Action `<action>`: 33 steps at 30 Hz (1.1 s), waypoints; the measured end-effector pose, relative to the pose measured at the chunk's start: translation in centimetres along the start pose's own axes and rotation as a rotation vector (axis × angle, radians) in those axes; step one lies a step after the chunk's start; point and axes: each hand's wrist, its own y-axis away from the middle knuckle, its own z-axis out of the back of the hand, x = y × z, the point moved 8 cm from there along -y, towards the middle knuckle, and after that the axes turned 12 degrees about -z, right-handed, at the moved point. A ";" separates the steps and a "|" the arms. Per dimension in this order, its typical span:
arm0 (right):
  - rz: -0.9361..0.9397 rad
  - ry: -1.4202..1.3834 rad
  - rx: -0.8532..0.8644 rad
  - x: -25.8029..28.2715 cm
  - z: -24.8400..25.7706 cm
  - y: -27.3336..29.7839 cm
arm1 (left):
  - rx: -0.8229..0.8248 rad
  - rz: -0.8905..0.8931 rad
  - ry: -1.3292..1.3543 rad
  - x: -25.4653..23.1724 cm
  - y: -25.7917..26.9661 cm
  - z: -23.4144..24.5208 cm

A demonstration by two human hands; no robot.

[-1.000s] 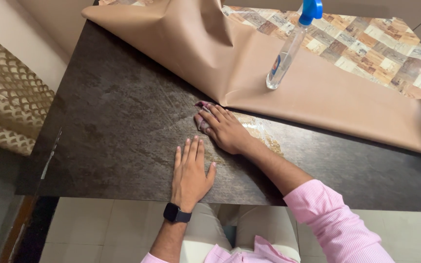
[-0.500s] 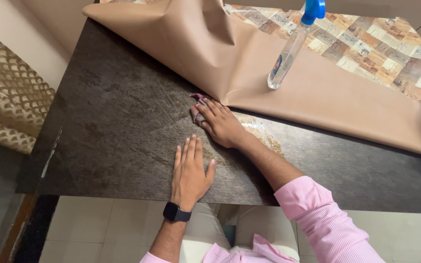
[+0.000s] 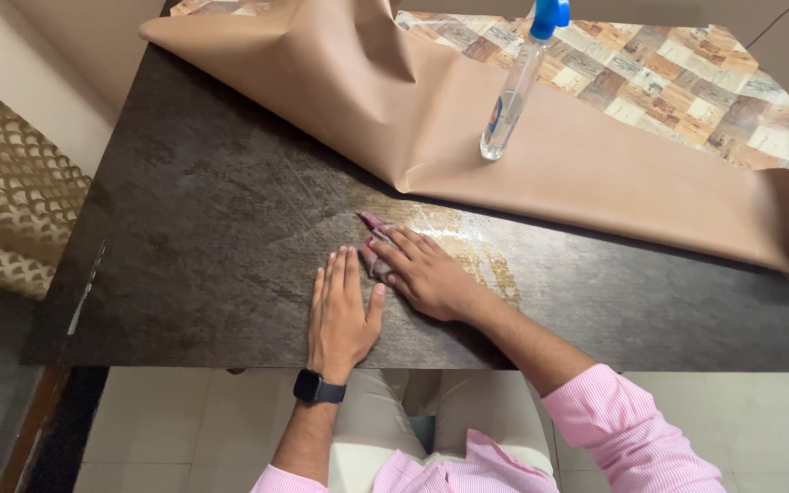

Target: The person cleans a dark-colored table surface using a spray bottle and a cloth. They repeatedly spray the surface with liquid and wipe it down with a patterned cloth, focusing on different sections of the table. A large brown sheet is partially covering the table during the process.

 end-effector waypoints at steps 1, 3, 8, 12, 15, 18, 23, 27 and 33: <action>0.009 -0.004 -0.010 0.4 0.4 0.7 | 0.003 0.001 0.002 0.1 0.0 0.0; 0.025 -0.015 -0.031 1.1 1.0 2.2 | 0.010 0.003 0.005 0.2 0.0 -0.1; 0.000 -0.002 -0.009 2.1 1.3 6.2 | -0.001 -0.008 -0.012 0.1 0.1 -0.2; -0.041 0.040 0.005 2.3 1.1 9.4 | 0.014 0.004 -0.034 0.0 0.0 -0.3; -0.087 0.070 0.001 2.2 1.1 11.2 | 0.030 -0.002 -0.072 -0.2 0.0 -0.3; -0.131 0.098 -0.004 1.7 1.2 12.3 | 0.065 0.005 -0.112 -0.3 -0.1 -0.4; -0.196 0.098 0.007 0.3 0.9 12.5 | 0.096 0.012 -0.131 -0.3 -0.1 -0.6; -0.242 0.071 -0.041 -1.9 1.3 11.7 | 0.104 0.008 -0.132 -0.3 0.0 -0.7; -0.332 0.093 -0.035 -6.7 2.5 9.5 | 0.134 0.019 -0.136 -0.1 -0.1 -0.9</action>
